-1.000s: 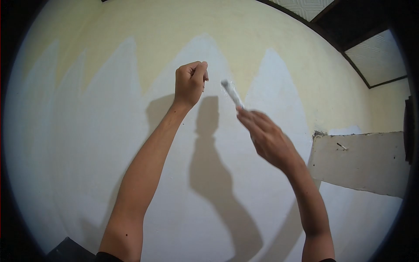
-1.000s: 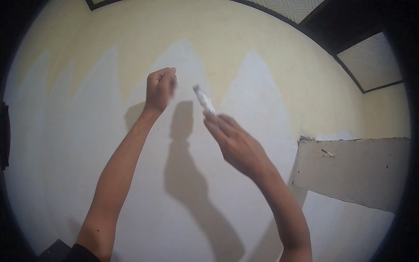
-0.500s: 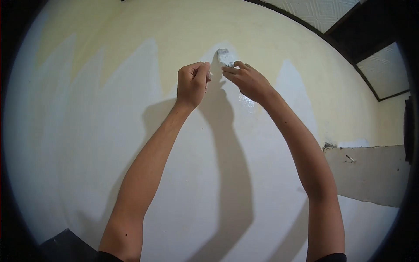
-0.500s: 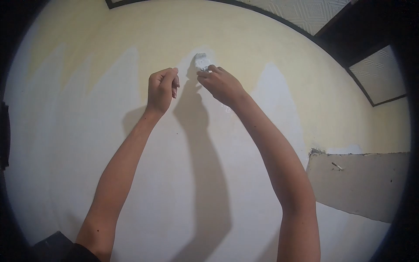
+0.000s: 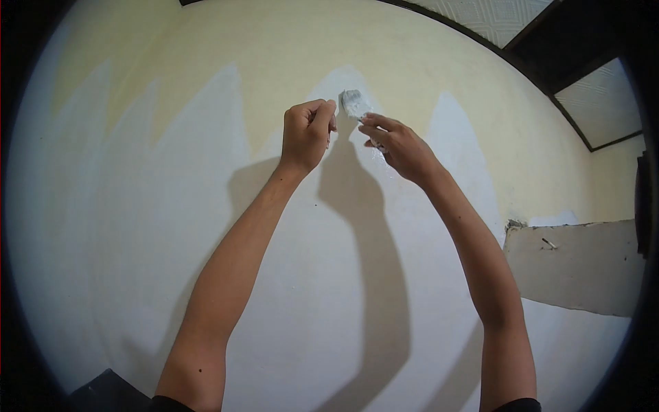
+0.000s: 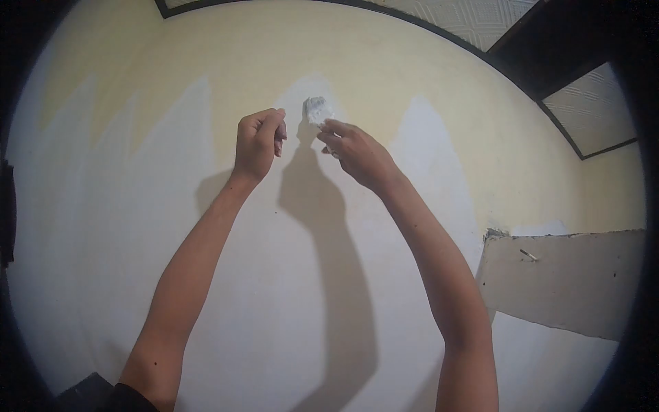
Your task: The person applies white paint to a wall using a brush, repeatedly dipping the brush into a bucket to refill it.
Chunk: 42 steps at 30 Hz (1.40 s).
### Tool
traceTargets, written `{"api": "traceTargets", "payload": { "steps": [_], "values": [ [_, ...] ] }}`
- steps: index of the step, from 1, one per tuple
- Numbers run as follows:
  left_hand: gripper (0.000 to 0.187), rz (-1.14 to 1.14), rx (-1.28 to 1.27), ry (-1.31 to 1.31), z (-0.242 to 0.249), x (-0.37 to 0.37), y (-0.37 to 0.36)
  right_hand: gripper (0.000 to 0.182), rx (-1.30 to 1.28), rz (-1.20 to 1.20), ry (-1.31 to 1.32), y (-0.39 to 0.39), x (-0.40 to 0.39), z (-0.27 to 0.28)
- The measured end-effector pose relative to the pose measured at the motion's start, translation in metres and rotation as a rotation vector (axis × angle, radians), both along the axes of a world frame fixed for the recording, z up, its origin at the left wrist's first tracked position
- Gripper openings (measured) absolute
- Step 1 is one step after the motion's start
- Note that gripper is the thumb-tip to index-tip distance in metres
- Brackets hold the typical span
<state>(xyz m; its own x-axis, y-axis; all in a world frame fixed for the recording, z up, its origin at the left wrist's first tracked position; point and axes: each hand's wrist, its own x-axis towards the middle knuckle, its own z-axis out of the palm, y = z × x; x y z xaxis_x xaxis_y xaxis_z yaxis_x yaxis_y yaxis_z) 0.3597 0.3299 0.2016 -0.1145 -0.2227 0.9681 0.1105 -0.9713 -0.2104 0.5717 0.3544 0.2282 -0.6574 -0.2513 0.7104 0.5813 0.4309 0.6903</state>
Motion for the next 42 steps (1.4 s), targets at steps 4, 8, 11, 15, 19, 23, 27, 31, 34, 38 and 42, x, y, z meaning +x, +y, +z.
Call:
{"api": "traceTargets", "payload": {
  "steps": [4, 8, 11, 15, 19, 23, 27, 31, 34, 38, 42],
  "values": [
    [0.046, 0.019, -0.043, 0.030, -0.008, 0.002, 0.004, 0.047, 0.026, 0.117, -0.040, 0.008, 0.018, -0.027],
    [0.043, 0.013, -0.080, 0.057, -0.014, 0.002, 0.007, 0.045, -0.221, 0.310, 0.050, -0.019, 0.039, -0.074],
    [0.045, -0.001, -0.056, 0.044, -0.007, 0.002, 0.007, 0.044, -0.213, 0.440, 0.101, -0.035, 0.045, -0.074],
    [0.046, -0.044, -0.069, 0.025, -0.005, 0.007, -0.004, 0.039, 0.013, 0.512, 0.163, -0.050, 0.022, -0.032],
    [0.046, -0.050, -0.057, 0.023, -0.005, 0.011, -0.004, 0.033, 0.008, 0.574, 0.146, -0.027, -0.006, 0.030],
    [0.045, -0.017, -0.068, 0.041, -0.007, 0.008, -0.003, 0.026, -0.066, 0.452, 0.206, -0.005, -0.014, 0.051],
    [0.046, -0.003, -0.078, 0.042, -0.015, 0.003, -0.004, 0.029, -0.166, 0.457, 0.212, -0.015, 0.007, 0.005],
    [0.046, -0.031, -0.084, 0.044, -0.023, 0.004, -0.001, 0.028, -0.240, 0.448, 0.208, -0.012, 0.041, -0.065],
    [0.045, -0.068, -0.095, 0.051, -0.027, 0.012, 0.001, 0.034, -0.263, 0.461, 0.208, -0.012, 0.059, -0.115],
    [0.045, -0.076, -0.124, 0.068, -0.035, 0.024, 0.007, 0.033, -0.434, 0.481, 0.225, -0.034, 0.076, -0.147],
    [0.045, -0.066, -0.125, 0.065, -0.036, 0.031, 0.009, 0.018, -0.524, 0.404, 0.310, -0.073, 0.071, -0.125]
  ]
}}
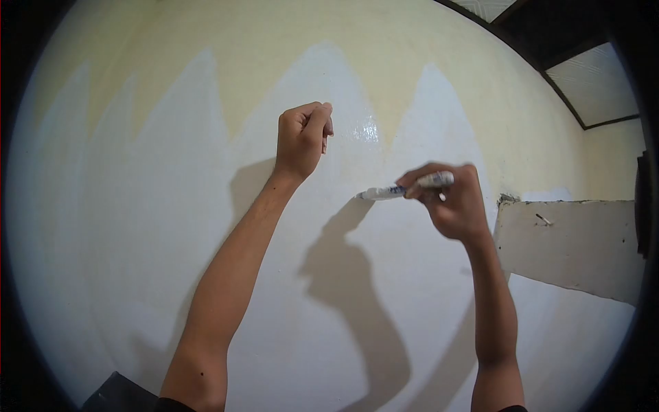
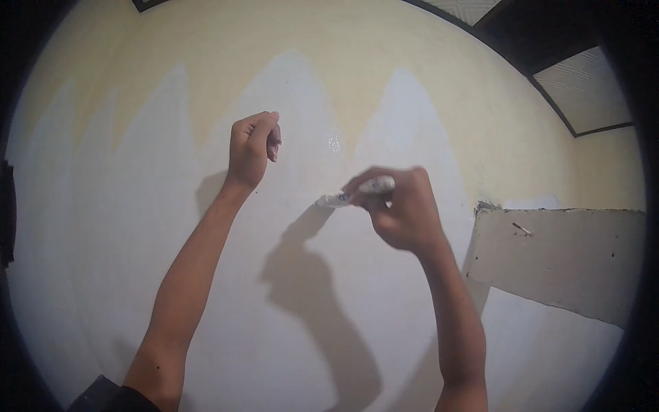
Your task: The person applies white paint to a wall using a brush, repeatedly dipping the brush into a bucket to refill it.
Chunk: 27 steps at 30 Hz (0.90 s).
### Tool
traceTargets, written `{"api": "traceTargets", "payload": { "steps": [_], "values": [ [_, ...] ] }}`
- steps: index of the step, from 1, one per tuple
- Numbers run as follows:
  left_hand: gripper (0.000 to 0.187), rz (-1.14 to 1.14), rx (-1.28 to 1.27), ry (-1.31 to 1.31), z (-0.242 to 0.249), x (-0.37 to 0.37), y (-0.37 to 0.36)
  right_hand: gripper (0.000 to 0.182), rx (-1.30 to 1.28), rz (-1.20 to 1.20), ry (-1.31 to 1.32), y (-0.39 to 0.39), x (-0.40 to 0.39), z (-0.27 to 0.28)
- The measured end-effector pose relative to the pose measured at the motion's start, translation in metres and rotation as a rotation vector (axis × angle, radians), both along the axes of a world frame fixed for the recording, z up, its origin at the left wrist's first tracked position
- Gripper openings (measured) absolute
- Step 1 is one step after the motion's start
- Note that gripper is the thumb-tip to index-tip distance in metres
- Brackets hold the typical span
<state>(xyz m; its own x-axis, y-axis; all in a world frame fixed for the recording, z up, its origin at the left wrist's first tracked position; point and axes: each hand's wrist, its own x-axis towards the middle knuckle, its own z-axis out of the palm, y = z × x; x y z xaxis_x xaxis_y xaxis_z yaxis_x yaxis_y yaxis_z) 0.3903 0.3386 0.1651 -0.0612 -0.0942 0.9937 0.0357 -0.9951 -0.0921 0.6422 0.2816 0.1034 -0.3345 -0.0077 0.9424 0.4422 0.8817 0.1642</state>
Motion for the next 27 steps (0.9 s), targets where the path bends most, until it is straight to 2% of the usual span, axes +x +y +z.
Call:
{"api": "traceTargets", "payload": {
  "steps": [3, 7, 8, 11, 15, 16, 19, 25, 27],
  "values": [
    [0.046, -0.018, 0.006, -0.008, 0.002, -0.001, 0.002, 0.018, 0.032, 0.081, -0.043, 0.012, -0.017, 0.042],
    [0.044, -0.002, -0.006, -0.008, 0.002, -0.007, -0.002, 0.019, 0.028, 0.003, -0.063, 0.026, -0.046, 0.109],
    [0.043, 0.010, -0.013, 0.000, 0.002, -0.009, -0.003, 0.021, -0.046, 0.017, -0.054, 0.029, -0.054, 0.122],
    [0.042, 0.033, -0.005, 0.003, 0.005, -0.016, -0.005, 0.022, -0.006, 0.065, -0.051, 0.030, -0.069, 0.152],
    [0.043, 0.041, 0.016, -0.027, 0.011, -0.022, -0.006, 0.014, 0.240, 0.087, -0.010, 0.033, -0.072, 0.174],
    [0.043, 0.033, 0.024, -0.030, 0.012, -0.023, -0.006, 0.012, 0.333, 0.027, 0.009, 0.033, -0.071, 0.173],
    [0.045, 0.013, 0.046, -0.036, 0.014, -0.026, -0.009, 0.013, 0.570, 0.108, 0.027, 0.041, -0.074, 0.153],
    [0.045, 0.009, 0.060, -0.026, 0.010, -0.025, -0.008, 0.032, 0.472, 0.065, -0.004, 0.075, -0.060, 0.072],
    [0.045, 0.007, 0.052, -0.016, 0.006, -0.023, -0.007, 0.036, 0.579, 0.071, -0.075, 0.089, -0.050, 0.036]
  ]
}}
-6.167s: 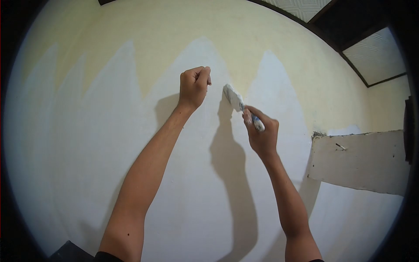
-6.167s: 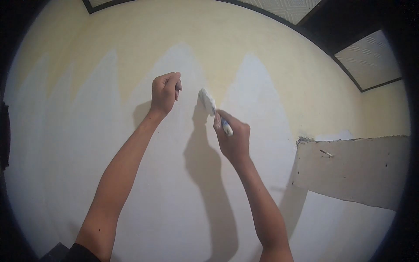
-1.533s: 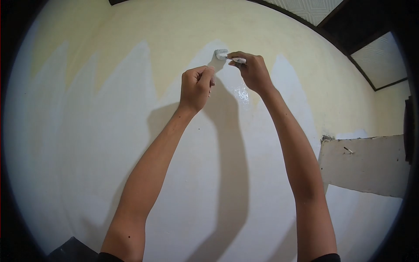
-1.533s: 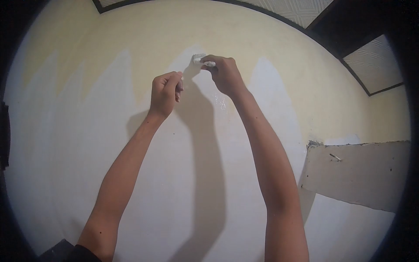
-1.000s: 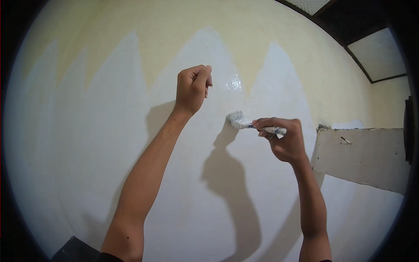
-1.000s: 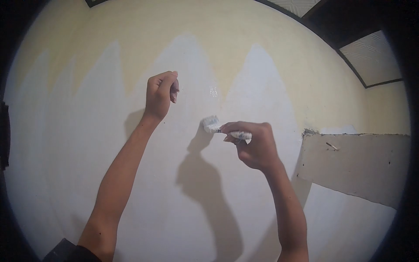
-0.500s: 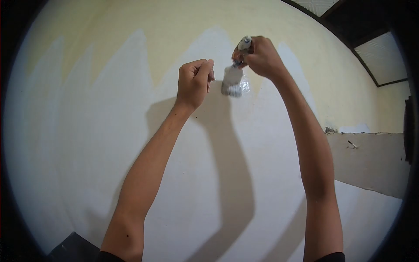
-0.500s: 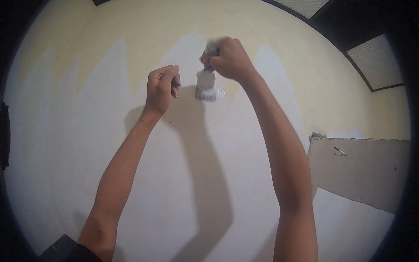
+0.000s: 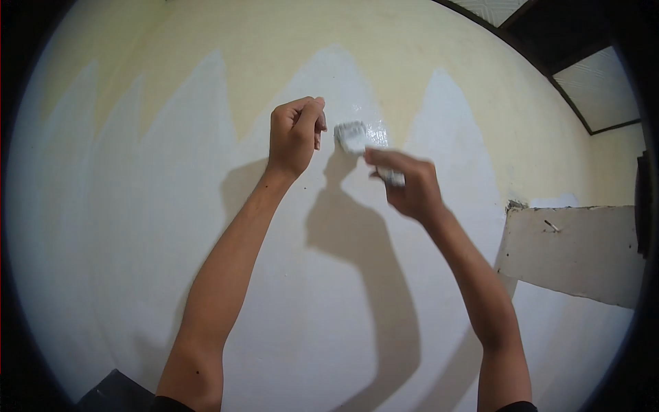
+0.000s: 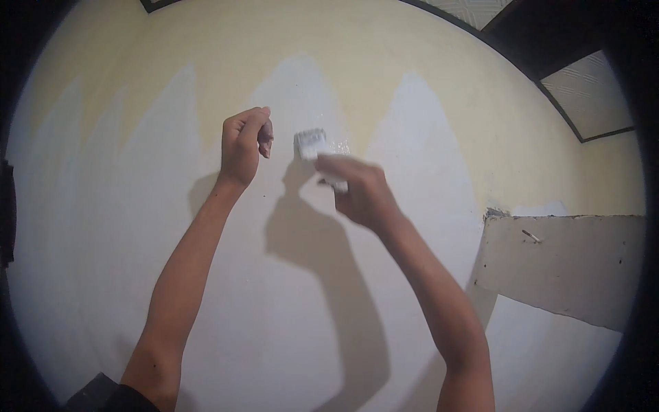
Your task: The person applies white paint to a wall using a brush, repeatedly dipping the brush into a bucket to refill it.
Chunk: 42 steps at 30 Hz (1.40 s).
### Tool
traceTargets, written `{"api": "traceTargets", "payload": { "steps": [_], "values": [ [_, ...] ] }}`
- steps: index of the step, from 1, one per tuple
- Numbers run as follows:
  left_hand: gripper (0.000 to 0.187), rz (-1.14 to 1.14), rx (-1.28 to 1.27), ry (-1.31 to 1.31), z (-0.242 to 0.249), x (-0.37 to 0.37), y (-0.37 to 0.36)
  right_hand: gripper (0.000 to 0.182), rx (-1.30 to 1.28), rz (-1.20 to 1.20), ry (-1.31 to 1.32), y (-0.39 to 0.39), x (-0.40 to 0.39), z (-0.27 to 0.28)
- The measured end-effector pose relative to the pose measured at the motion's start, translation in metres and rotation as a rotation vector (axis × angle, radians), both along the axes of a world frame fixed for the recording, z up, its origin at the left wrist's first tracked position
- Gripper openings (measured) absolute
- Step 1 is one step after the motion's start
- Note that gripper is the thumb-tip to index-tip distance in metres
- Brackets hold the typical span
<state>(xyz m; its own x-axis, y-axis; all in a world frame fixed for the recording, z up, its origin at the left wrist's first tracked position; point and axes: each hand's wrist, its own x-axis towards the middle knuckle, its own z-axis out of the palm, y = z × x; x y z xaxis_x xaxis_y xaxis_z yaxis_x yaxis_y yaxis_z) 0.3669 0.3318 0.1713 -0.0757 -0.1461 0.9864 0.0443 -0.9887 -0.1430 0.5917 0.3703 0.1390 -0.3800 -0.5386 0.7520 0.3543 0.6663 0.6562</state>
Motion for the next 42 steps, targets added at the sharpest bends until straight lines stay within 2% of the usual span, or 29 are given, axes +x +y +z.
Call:
{"api": "traceTargets", "payload": {
  "steps": [2, 4, 5, 8, 10, 12, 15, 18, 20, 23, 27, 30, 32, 34, 36, 38, 39, 42],
  "values": [
    [0.045, -0.001, -0.006, -0.002, -0.004, 0.002, 0.000, 0.037, -0.083, -0.005, -0.039, -0.005, 0.011, -0.034],
    [0.045, -0.005, -0.004, 0.006, -0.008, 0.004, 0.000, 0.026, -0.158, -0.066, -0.009, -0.023, 0.016, -0.068],
    [0.045, -0.010, 0.004, 0.014, -0.009, 0.004, 0.000, 0.027, -0.164, -0.063, -0.029, -0.028, 0.019, -0.082],
    [0.045, -0.025, 0.009, 0.033, -0.012, 0.011, 0.002, 0.033, -0.229, -0.089, -0.132, -0.037, 0.029, -0.106],
    [0.045, -0.029, 0.008, 0.039, -0.014, 0.016, 0.002, 0.031, -0.289, -0.039, -0.086, -0.055, 0.031, -0.106],
    [0.044, -0.035, 0.003, 0.046, -0.016, 0.023, 0.001, 0.029, -0.368, -0.031, 0.002, -0.065, 0.034, -0.091],
    [0.044, -0.051, 0.001, 0.048, -0.015, 0.029, 0.002, 0.025, -0.484, 0.213, 0.040, -0.058, 0.029, -0.042],
    [0.044, -0.062, -0.006, 0.040, -0.014, 0.033, 0.000, 0.020, -0.470, 0.114, 0.127, -0.052, 0.017, 0.010],
    [0.044, -0.060, -0.010, 0.037, -0.015, 0.033, 0.002, 0.018, -0.449, 0.094, 0.132, -0.043, 0.009, 0.035],
    [0.044, -0.054, -0.016, 0.032, -0.016, 0.030, 0.000, 0.016, -0.211, 0.094, 0.077, -0.051, 0.007, 0.052],
    [0.045, -0.033, -0.014, 0.023, -0.020, 0.022, 0.000, 0.016, -0.026, 0.101, 0.127, -0.060, 0.014, 0.029],
    [0.045, -0.021, -0.022, 0.020, -0.022, 0.020, 0.001, 0.018, -0.119, 0.046, 0.079, -0.038, 0.029, -0.010],
    [0.045, -0.026, -0.018, 0.024, -0.023, 0.021, 0.001, 0.025, -0.066, -0.043, 0.030, -0.024, 0.041, -0.040],
    [0.045, -0.034, -0.021, 0.030, -0.025, 0.024, 0.002, 0.030, -0.117, -0.061, 0.036, -0.020, 0.052, -0.070],
    [0.045, -0.047, -0.029, 0.046, -0.028, 0.029, 0.001, 0.027, -0.195, -0.053, 0.026, -0.030, 0.060, -0.090],
    [0.043, -0.020, -0.052, 0.051, -0.031, 0.035, 0.001, 0.021, -0.286, -0.089, 0.021, -0.047, 0.068, -0.100],
    [0.043, -0.006, -0.061, 0.055, -0.032, 0.039, 0.001, 0.029, -0.236, -0.058, 0.025, -0.048, 0.072, -0.098],
    [0.043, -0.018, -0.057, 0.072, -0.030, 0.045, 0.005, 0.027, -0.171, -0.013, 0.105, -0.064, 0.070, -0.084]
  ]
}}
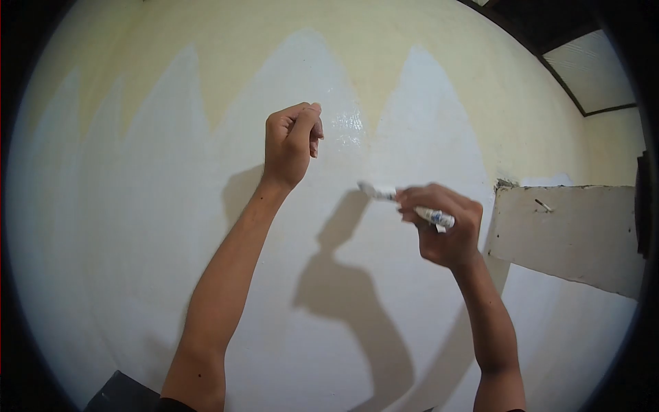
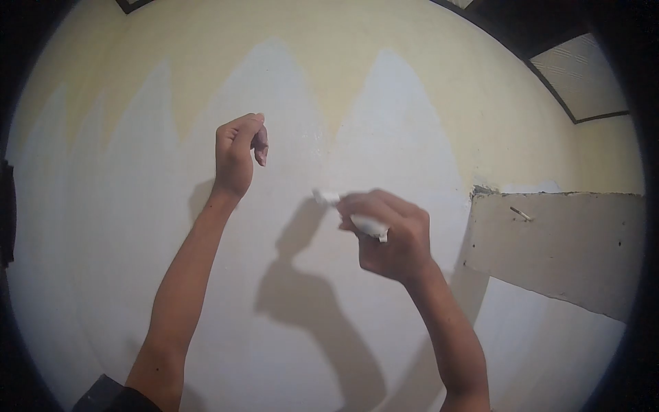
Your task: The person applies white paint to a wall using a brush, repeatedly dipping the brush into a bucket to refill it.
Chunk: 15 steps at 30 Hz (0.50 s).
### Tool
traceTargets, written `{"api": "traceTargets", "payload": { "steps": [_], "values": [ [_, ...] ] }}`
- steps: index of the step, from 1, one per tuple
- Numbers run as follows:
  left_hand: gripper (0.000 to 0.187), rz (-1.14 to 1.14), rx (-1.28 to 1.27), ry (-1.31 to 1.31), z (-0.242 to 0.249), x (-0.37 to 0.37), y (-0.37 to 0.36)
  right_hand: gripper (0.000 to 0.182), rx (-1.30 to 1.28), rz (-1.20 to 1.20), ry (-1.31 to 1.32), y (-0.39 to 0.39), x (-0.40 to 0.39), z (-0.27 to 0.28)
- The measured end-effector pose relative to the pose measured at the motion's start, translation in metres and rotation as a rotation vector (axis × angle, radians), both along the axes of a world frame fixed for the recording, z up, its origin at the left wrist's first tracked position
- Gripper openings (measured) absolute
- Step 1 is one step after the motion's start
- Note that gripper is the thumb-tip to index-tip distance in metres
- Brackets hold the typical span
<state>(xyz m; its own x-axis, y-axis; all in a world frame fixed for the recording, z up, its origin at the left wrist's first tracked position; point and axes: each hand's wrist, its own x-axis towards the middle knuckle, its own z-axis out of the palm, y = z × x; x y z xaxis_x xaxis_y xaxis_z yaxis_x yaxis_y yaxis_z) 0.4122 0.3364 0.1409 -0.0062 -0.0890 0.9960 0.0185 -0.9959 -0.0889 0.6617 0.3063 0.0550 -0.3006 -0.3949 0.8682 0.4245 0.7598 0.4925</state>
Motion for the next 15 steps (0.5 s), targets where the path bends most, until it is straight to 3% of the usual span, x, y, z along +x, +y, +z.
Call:
{"api": "traceTargets", "payload": {
  "steps": [4, 6, 10, 15],
  "values": [
    [0.044, -0.065, 0.023, -0.024, 0.002, 0.008, 0.006, 0.019, 0.154, 0.079, -0.002, 0.009, -0.023, 0.036],
    [0.044, -0.079, 0.033, -0.040, 0.000, 0.008, 0.003, 0.020, 0.085, 0.061, -0.022, 0.030, -0.032, 0.034],
    [0.043, -0.059, 0.046, -0.057, -0.004, -0.011, -0.002, 0.020, 0.039, -0.047, -0.091, 0.034, -0.044, -0.002],
    [0.043, 0.022, 0.069, -0.100, 0.003, -0.049, -0.021, 0.022, -0.022, 0.084, -0.122, -0.002, -0.061, -0.018]
  ]
}}
